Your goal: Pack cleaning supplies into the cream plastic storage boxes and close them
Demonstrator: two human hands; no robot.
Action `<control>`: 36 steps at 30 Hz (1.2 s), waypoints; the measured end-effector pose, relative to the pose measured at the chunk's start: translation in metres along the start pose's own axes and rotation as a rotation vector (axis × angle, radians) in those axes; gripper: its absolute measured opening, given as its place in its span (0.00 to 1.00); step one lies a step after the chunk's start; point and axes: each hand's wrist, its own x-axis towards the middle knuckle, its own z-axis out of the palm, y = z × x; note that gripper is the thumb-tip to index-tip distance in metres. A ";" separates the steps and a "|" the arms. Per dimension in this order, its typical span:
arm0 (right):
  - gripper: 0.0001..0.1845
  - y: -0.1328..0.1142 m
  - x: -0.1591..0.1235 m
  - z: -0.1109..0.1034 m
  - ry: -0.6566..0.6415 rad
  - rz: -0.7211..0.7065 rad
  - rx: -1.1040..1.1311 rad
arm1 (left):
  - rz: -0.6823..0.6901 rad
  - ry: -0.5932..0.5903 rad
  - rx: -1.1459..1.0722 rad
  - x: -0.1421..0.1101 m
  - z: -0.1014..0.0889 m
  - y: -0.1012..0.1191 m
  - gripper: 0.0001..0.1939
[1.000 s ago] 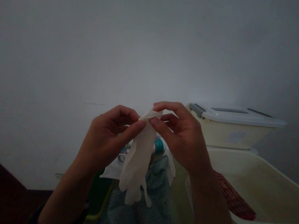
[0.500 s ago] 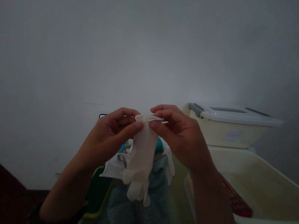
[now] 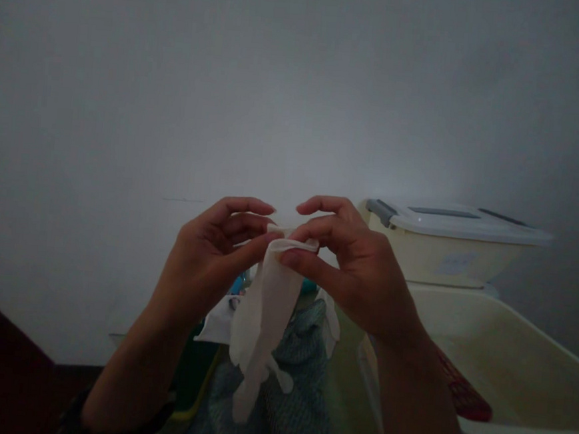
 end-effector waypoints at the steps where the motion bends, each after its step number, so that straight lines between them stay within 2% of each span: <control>1: 0.07 0.000 0.000 0.000 0.023 -0.001 -0.031 | 0.000 -0.003 -0.010 -0.001 0.001 0.000 0.12; 6: 0.06 0.000 0.001 0.003 0.108 0.000 -0.123 | 0.007 -0.033 -0.095 -0.002 0.001 -0.001 0.07; 13: 0.06 0.000 0.000 0.003 0.134 -0.043 -0.191 | 0.068 -0.047 -0.089 0.000 -0.001 -0.007 0.06; 18: 0.06 0.001 0.000 0.007 0.168 -0.016 -0.074 | 0.041 -0.073 -0.136 0.000 0.001 -0.007 0.07; 26: 0.12 0.003 0.001 0.016 0.207 0.124 0.159 | 0.039 -0.102 -0.196 -0.002 0.002 -0.003 0.07; 31: 0.22 0.004 0.001 0.017 0.198 0.192 0.313 | 0.100 0.024 -0.123 -0.002 0.005 -0.003 0.04; 33: 0.20 0.004 0.001 0.016 0.149 0.227 0.358 | 0.110 0.070 -0.089 -0.002 0.005 -0.004 0.03; 36: 0.12 0.003 0.000 0.015 0.082 0.250 0.397 | 0.127 0.086 -0.083 -0.002 0.007 -0.005 0.03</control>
